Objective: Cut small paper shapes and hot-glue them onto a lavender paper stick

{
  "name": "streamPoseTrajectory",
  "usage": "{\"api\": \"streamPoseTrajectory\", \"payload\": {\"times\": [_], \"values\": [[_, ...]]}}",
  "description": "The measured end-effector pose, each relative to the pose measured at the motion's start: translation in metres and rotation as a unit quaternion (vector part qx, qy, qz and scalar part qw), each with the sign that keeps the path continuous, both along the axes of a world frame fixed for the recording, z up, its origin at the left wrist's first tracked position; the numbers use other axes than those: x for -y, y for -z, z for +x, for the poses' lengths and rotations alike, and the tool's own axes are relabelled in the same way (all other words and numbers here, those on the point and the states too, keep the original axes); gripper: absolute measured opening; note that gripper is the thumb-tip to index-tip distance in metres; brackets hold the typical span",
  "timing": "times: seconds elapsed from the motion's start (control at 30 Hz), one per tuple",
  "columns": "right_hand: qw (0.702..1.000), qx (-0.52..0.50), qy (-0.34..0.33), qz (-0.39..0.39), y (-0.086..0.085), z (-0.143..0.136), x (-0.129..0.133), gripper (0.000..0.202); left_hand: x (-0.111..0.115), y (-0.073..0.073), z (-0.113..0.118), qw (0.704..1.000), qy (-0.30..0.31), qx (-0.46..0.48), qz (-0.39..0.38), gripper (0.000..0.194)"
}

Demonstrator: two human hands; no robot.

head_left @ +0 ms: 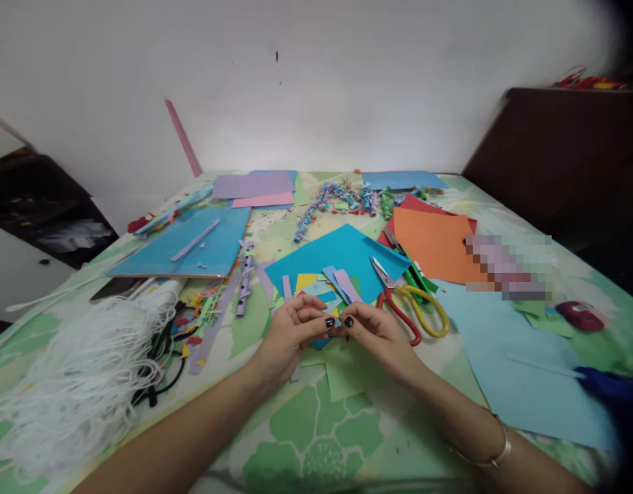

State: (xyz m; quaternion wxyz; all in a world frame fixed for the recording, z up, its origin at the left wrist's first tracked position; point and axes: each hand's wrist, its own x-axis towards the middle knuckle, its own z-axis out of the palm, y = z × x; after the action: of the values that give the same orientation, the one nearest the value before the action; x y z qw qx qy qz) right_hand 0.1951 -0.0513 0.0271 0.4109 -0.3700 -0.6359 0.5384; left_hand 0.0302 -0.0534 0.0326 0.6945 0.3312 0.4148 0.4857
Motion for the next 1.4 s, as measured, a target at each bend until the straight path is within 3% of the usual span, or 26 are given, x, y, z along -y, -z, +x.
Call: {"api": "streamPoseTrajectory", "payload": {"times": [0.4, 0.87, 1.4], "values": [[0.999, -0.039, -0.024, -0.023, 0.0018, 0.0035, 0.0003, 0.025, 0.0011, 0.0012, 0.0007, 0.999, 0.020, 0.025, 0.000, 0.028], [0.996, -0.071, -0.036, -0.040, 0.0018, 0.0020, -0.0013, 0.031, 0.0015, 0.0031, 0.0001, 0.997, 0.050, 0.050, -0.039, 0.035], [0.996, -0.073, -0.045, -0.020, 0.0024, 0.0013, -0.0016, 0.029, 0.0022, 0.0054, 0.0017, 0.996, 0.036, 0.068, -0.039, 0.035]]}}
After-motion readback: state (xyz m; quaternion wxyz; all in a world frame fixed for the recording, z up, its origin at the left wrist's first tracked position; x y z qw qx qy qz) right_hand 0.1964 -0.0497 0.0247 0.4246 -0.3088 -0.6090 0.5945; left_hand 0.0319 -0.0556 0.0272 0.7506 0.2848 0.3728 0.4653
